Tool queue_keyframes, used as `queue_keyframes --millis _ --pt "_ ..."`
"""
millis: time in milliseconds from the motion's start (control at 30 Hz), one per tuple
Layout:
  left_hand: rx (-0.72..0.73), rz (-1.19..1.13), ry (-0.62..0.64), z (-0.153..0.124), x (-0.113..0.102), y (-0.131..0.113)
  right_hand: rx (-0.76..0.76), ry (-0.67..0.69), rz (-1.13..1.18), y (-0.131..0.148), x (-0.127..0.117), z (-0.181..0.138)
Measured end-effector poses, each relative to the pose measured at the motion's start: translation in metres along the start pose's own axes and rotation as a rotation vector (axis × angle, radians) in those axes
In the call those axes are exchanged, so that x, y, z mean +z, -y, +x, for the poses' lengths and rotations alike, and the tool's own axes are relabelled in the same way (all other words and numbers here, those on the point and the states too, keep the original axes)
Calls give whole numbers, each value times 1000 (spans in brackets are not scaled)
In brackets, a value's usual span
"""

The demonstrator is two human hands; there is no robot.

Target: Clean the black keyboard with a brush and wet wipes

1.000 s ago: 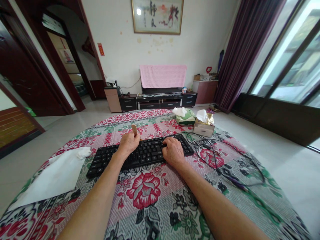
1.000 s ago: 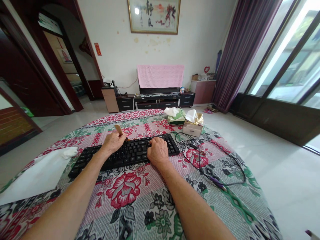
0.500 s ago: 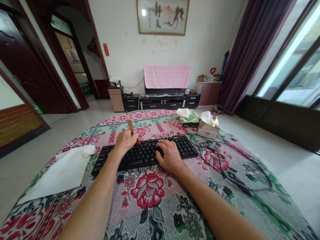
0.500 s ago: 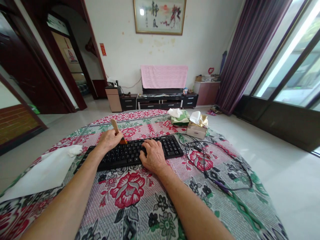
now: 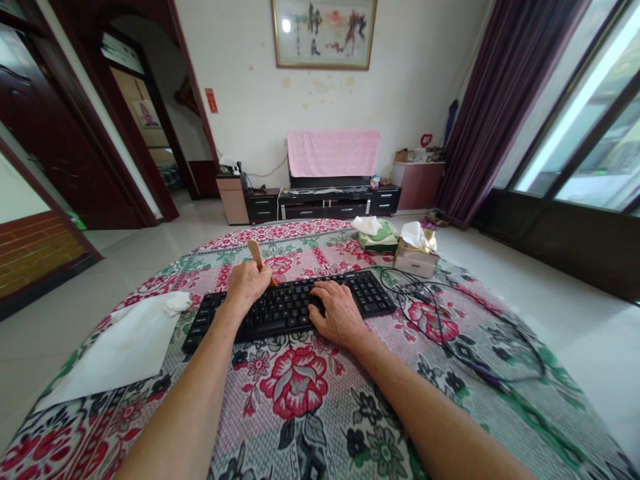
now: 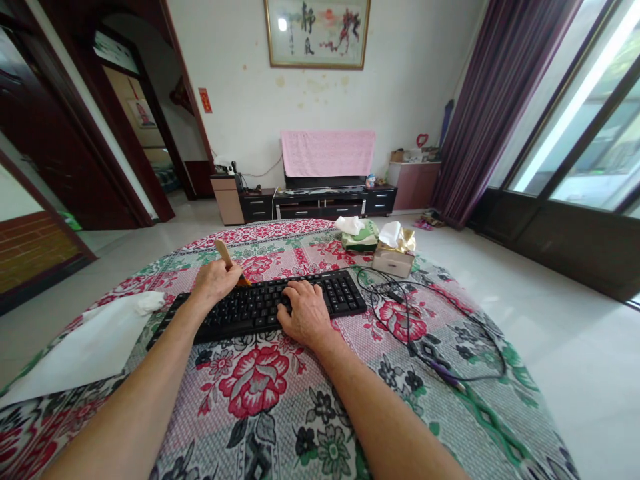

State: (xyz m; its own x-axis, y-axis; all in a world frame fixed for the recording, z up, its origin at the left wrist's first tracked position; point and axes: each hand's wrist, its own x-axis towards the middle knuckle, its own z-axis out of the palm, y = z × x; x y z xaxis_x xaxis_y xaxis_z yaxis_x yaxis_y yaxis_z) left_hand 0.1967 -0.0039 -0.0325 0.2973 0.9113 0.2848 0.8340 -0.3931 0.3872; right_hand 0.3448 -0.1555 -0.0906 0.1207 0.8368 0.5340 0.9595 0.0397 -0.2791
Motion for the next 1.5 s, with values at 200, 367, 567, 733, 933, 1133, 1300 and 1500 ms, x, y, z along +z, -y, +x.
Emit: queue_keyframes --millis 200,367,567,733,933,1133,1300,1500 --pt "59 -12 71 -2 5 -2 -6 -9 5 0 0 0" --pt "3 90 17 -2 -6 6 -3 -10 6 0 0 0" --pt "23 28 58 -9 -13 6 0 -4 7 1 -1 0" --pt "-7 87 47 -9 -22 28 1 1 2 1 -1 1" --pt "-113 42 -20 -8 -33 43 -2 0 -6 0 0 1" --pt "-99 100 37 -7 -26 50 -6 3 -7 0 1 2" --pt "-174 140 -60 -1 -40 74 -10 -6 -11 -2 2 2" --pt "-192 26 -15 0 -46 73 -5 -3 -18 -2 3 2"
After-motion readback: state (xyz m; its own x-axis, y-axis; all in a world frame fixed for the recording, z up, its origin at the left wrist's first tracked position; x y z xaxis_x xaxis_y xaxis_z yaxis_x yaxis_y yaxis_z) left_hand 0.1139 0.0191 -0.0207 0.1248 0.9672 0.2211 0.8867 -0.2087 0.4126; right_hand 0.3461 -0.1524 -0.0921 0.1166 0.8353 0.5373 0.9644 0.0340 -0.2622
